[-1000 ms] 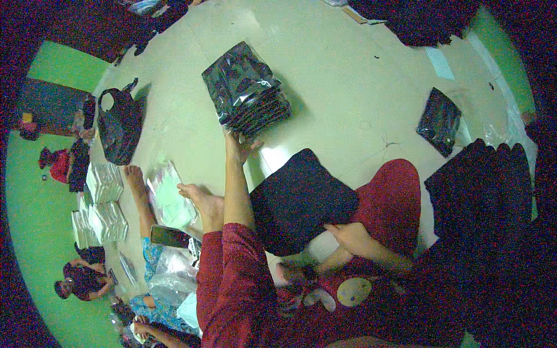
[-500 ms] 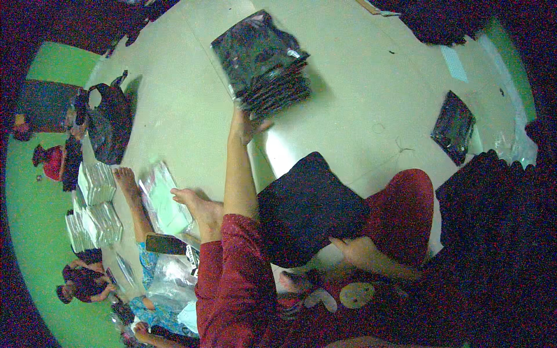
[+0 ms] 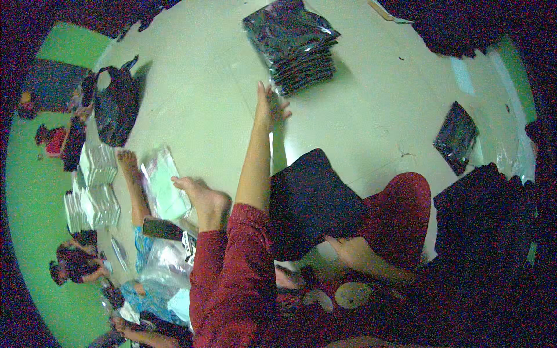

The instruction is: The person sits on the floor and folds a dark-colored t-shirt by hand. They smooth the fabric, fold the sleeves and sides, and then fold the shirt in half before placing it on a growing stack of folded shirts.

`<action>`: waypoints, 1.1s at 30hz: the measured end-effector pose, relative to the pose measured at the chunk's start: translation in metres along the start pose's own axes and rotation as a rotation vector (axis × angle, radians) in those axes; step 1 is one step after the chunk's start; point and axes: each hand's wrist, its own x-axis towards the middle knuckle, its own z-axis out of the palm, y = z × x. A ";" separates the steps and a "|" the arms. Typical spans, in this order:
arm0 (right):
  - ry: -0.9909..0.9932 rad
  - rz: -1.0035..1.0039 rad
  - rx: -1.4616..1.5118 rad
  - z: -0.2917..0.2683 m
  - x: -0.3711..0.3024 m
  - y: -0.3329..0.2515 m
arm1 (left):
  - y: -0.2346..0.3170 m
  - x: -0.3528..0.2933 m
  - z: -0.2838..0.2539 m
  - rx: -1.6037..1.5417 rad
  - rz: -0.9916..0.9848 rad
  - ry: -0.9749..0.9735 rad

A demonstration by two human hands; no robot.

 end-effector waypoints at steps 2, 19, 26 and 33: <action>0.072 -0.039 -0.015 0.001 -0.001 -0.001 | -0.016 -0.033 -0.018 0.216 0.130 0.173; 0.178 -0.013 -0.156 0.012 -0.004 0.004 | -0.132 -0.322 -0.031 1.563 0.883 -0.136; 0.179 0.034 -0.150 0.007 -0.006 0.000 | -0.138 -0.324 -0.006 1.559 0.836 -0.183; 0.212 0.000 -0.131 0.005 -0.015 0.000 | -0.149 -0.321 -0.007 1.661 0.801 -0.076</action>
